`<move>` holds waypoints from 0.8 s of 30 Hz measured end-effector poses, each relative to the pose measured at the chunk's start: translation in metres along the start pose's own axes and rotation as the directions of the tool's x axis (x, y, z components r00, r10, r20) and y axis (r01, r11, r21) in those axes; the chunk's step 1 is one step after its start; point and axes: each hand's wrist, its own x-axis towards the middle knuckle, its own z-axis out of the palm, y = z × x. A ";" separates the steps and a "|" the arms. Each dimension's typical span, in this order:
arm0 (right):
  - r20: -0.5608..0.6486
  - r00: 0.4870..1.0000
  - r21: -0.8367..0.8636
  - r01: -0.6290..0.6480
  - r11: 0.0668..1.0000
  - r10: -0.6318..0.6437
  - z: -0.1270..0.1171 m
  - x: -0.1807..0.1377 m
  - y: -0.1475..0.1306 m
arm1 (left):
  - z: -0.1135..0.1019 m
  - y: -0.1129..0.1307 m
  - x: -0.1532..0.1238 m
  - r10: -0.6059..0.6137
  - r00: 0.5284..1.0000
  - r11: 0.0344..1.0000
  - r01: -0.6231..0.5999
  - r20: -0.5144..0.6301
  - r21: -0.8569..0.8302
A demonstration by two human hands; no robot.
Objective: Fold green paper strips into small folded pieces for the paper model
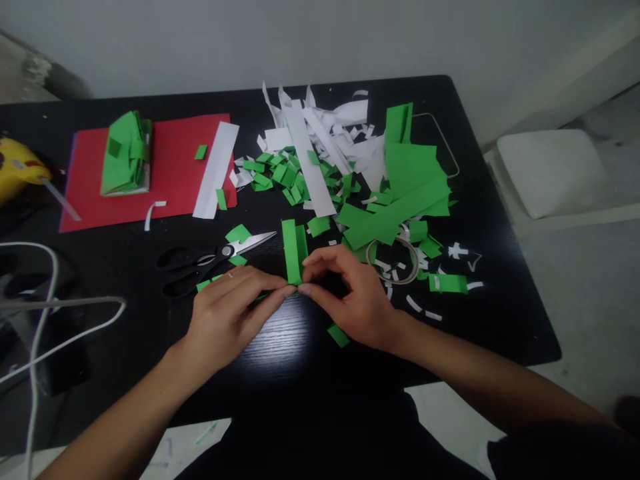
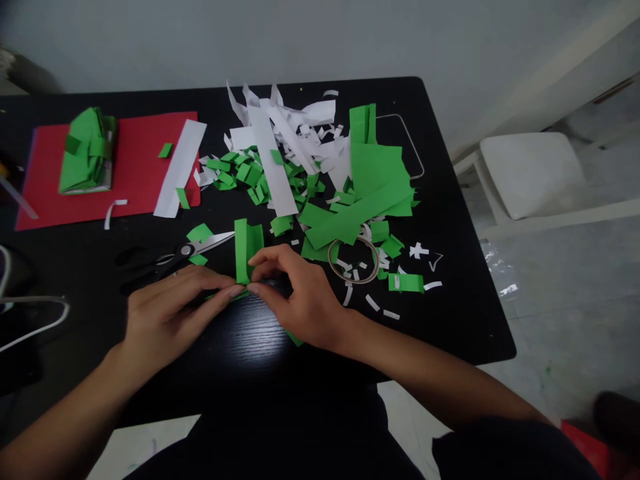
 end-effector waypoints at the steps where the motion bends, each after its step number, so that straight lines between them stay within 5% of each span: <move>1: -0.002 1.000 0.001 -0.002 1.000 0.002 0.001 0.000 0.000 | 0.000 0.000 0.000 -0.004 1.000 1.000 0.004 0.000 -0.002; 8: -0.001 1.000 -0.038 -0.003 0.999 0.003 0.001 -0.001 0.002 | 0.001 0.000 -0.003 -0.038 0.999 0.997 0.040 -0.025 0.065; 14: 0.048 0.997 -0.085 0.059 0.995 -0.055 -0.001 -0.001 0.002 | -0.004 0.000 0.001 0.038 0.985 0.999 -0.038 0.171 -0.002; 24: 0.034 0.997 -0.013 0.071 0.997 -0.070 -0.001 0.000 -0.003 | -0.005 0.001 0.002 0.056 0.990 0.998 -0.059 0.132 0.018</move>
